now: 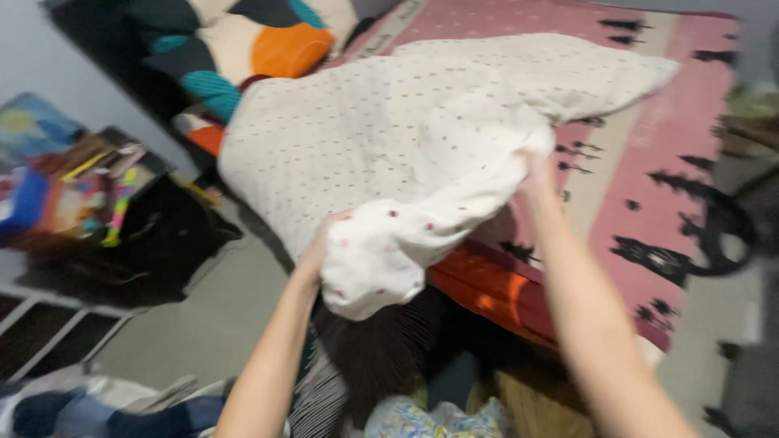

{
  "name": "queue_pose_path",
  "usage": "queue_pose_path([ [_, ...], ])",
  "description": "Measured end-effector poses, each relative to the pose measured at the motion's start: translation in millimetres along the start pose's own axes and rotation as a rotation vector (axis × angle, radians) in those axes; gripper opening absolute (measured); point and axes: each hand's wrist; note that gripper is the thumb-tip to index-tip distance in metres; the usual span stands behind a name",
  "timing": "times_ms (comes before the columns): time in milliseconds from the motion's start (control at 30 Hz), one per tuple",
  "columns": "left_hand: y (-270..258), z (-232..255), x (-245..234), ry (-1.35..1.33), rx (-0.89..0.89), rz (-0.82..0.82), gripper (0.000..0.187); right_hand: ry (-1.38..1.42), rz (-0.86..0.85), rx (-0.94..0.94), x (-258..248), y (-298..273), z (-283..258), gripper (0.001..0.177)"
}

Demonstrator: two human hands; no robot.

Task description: Making a bed by arranging pillows, folding a cloth, and spreading a blanket.

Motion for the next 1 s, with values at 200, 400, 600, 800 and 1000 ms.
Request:
queue_pose_path([
  [200, 46.1, -115.9, 153.1, 0.067, 0.226, -0.620, 0.056, -0.925, 0.544, -0.672, -76.3, -131.1, -150.6, 0.034],
  [400, 8.8, -160.7, 310.6, 0.360, 0.388, -0.884, 0.092, -1.368, 0.744, -0.790, -192.9, -224.2, -216.7, 0.035],
  [600, -48.1, -270.3, 370.6, 0.560, 0.391, -0.862, 0.098, -1.707, 1.088, -0.478, -478.0, -257.7, -152.1, 0.061],
  [800, -44.3, -315.1, 362.5, 0.686, 0.094, -0.833, 0.086, -1.531, 0.990, -0.172, -485.7, -242.9, -78.7, 0.044],
  [1000, -36.9, -306.3, 307.8, 0.625, 0.053, -0.605, 0.071, -1.573, 0.764, -0.067, -411.7, -193.6, 7.4, 0.038],
])
Point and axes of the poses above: each hand's wrist, its own y-axis towards the middle knuckle, its own x-axis out of the palm, z = x × y, and after that the axes turned 14 degrees about x, right-handed
